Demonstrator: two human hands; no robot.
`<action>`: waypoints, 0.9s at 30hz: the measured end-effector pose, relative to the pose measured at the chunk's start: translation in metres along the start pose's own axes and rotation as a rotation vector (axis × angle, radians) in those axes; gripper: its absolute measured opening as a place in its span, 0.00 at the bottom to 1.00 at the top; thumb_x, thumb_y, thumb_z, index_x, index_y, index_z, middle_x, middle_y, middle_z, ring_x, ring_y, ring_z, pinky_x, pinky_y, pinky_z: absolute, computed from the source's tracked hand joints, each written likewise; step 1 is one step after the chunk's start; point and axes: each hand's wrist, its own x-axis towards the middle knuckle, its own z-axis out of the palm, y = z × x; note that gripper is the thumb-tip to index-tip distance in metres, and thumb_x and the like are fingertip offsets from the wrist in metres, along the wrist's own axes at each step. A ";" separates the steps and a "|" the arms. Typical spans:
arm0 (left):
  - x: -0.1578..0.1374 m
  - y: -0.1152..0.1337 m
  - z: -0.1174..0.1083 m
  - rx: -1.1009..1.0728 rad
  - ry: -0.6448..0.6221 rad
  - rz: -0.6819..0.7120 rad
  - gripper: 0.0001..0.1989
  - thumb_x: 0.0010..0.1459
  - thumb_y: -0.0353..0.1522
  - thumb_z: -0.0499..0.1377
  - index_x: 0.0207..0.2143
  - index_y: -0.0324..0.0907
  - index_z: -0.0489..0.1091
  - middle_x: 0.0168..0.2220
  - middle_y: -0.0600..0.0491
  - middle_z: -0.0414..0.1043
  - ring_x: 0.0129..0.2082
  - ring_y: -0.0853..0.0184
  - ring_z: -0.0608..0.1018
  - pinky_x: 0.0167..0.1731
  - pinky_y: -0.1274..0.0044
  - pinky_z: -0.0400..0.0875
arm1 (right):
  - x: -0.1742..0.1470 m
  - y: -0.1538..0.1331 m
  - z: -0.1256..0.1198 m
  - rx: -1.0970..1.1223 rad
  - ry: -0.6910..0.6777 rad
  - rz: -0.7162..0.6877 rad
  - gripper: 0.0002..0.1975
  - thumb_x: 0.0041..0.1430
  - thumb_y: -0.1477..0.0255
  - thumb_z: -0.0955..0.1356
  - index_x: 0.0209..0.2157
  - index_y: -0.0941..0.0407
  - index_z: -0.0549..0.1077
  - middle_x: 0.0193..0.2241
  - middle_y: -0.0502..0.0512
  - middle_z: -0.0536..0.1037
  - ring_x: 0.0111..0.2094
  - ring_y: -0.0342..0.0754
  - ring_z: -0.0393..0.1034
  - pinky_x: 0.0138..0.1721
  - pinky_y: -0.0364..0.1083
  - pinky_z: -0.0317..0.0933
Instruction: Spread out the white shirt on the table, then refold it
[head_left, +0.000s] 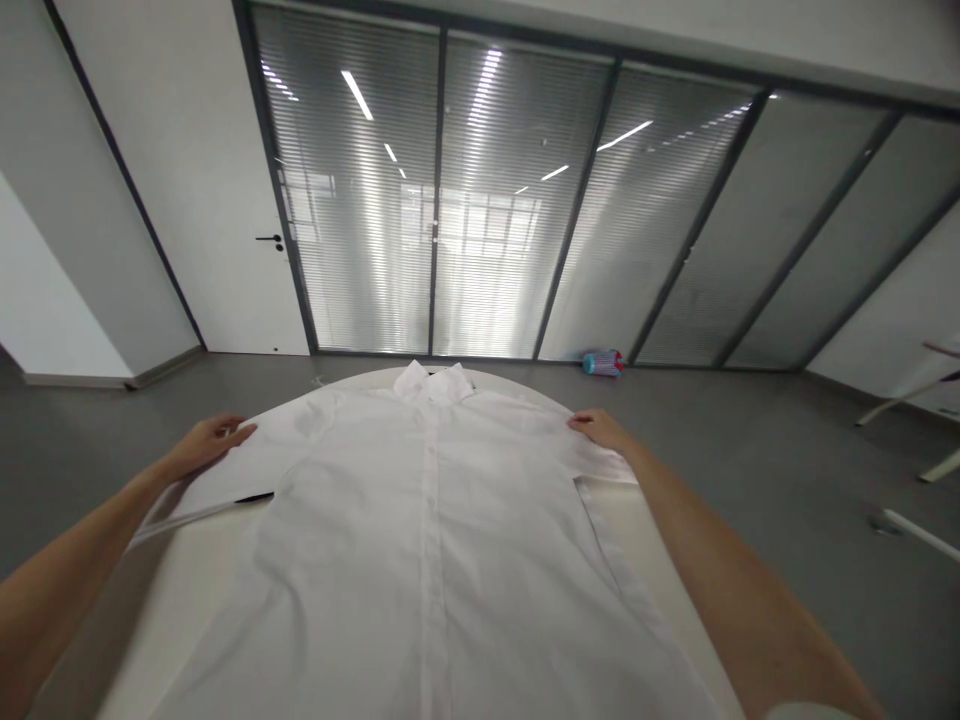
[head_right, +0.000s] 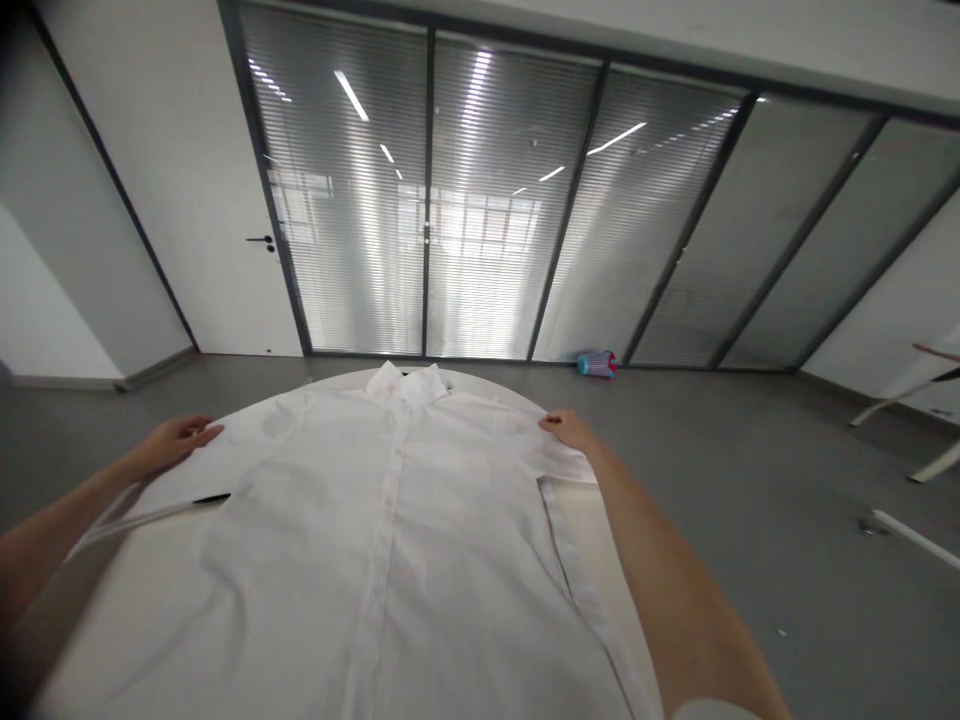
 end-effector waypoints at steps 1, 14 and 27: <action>0.001 0.000 0.001 0.023 -0.025 0.006 0.37 0.56 0.62 0.45 0.39 0.38 0.72 0.31 0.54 0.77 0.33 0.66 0.76 0.32 0.82 0.69 | 0.007 -0.005 -0.003 -0.010 -0.002 -0.002 0.17 0.63 0.64 0.65 0.37 0.60 0.81 0.34 0.57 0.83 0.38 0.52 0.76 0.41 0.46 0.68; -0.001 -0.003 0.008 0.409 -0.008 -0.031 0.24 0.69 0.44 0.46 0.53 0.39 0.70 0.54 0.44 0.71 0.53 0.54 0.71 0.52 0.65 0.66 | 0.017 -0.025 0.023 -0.397 0.136 0.167 0.17 0.69 0.66 0.60 0.48 0.60 0.74 0.50 0.70 0.74 0.54 0.64 0.67 0.53 0.61 0.59; -0.017 0.165 0.095 0.298 -0.077 0.422 0.30 0.68 0.49 0.44 0.66 0.48 0.60 0.69 0.49 0.54 0.69 0.53 0.55 0.66 0.58 0.46 | -0.029 0.001 0.035 -0.197 0.009 -0.164 0.26 0.70 0.57 0.55 0.62 0.49 0.68 0.65 0.56 0.64 0.66 0.57 0.56 0.65 0.61 0.48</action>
